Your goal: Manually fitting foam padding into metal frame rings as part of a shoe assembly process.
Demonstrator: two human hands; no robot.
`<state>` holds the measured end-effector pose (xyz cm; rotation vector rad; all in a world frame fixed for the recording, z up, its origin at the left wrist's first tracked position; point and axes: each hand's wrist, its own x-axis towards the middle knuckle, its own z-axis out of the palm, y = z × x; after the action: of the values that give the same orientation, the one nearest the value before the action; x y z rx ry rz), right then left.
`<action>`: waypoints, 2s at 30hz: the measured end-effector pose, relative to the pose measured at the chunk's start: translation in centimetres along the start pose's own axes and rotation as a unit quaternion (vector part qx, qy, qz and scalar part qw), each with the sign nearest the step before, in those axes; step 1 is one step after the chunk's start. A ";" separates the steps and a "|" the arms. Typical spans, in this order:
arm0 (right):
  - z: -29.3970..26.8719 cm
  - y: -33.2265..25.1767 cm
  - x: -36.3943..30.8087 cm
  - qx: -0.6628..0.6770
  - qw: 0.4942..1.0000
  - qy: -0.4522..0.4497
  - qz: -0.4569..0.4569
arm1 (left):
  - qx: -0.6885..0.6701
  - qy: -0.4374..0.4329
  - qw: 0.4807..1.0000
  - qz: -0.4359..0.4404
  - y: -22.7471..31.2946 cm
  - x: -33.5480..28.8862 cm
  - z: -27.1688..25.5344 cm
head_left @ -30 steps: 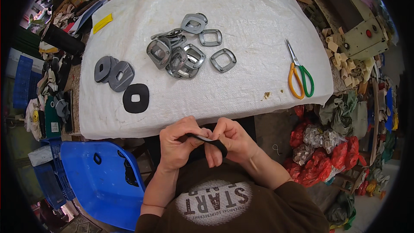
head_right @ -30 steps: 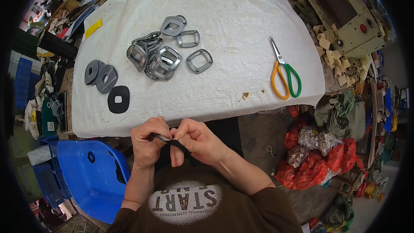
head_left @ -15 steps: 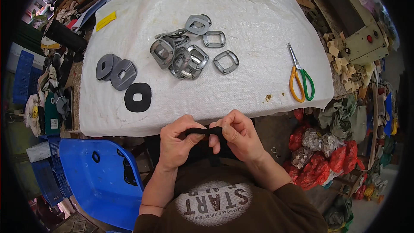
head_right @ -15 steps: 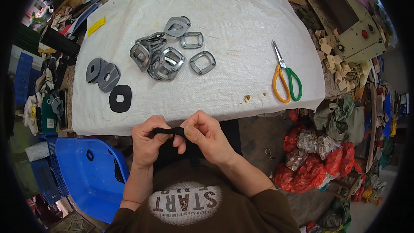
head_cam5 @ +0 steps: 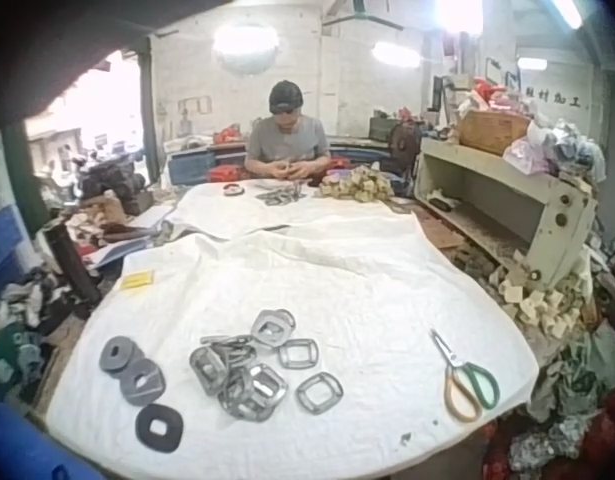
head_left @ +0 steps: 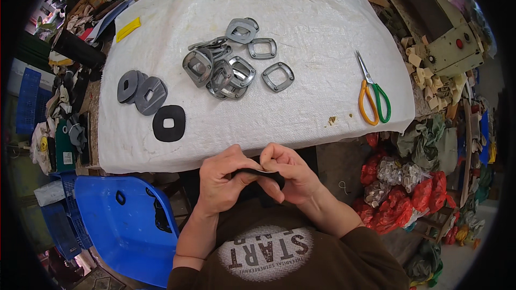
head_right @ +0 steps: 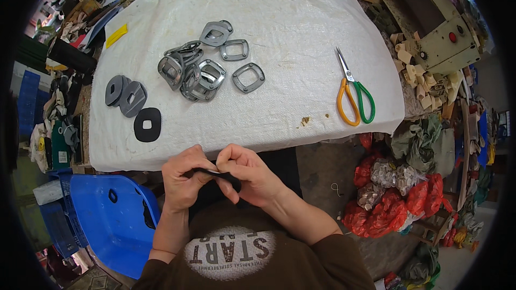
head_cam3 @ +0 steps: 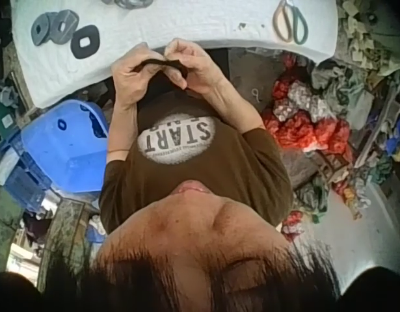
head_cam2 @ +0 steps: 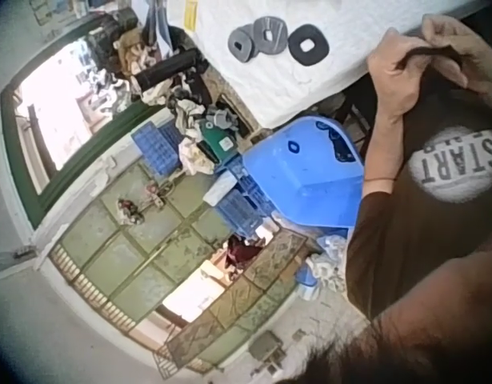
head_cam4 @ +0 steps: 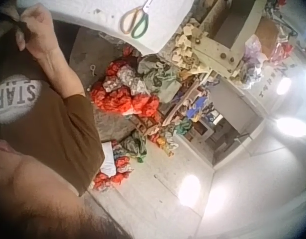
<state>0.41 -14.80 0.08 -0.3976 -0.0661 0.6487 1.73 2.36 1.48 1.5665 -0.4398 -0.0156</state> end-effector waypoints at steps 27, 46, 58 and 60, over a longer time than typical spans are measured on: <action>0.7 0.3 -0.2 -0.069 0.986 0.127 -0.080 | 0.065 -0.016 0.998 -0.020 0.7 0.4 -0.2; -0.6 -0.7 -0.2 -0.186 0.979 0.055 -0.065 | 0.056 -0.075 0.993 -0.070 0.6 0.7 -0.9; -0.4 0.6 -0.2 -0.067 0.989 0.119 -0.064 | 0.160 -0.029 0.986 0.017 1.5 0.4 0.2; -0.6 0.4 -0.3 -0.065 0.989 0.127 -0.037 | 0.163 -0.032 0.985 0.039 1.5 0.4 0.4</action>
<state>0.05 -14.91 -0.58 -0.5978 0.1207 0.5175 1.56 1.94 3.00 1.8736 -0.5756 0.0709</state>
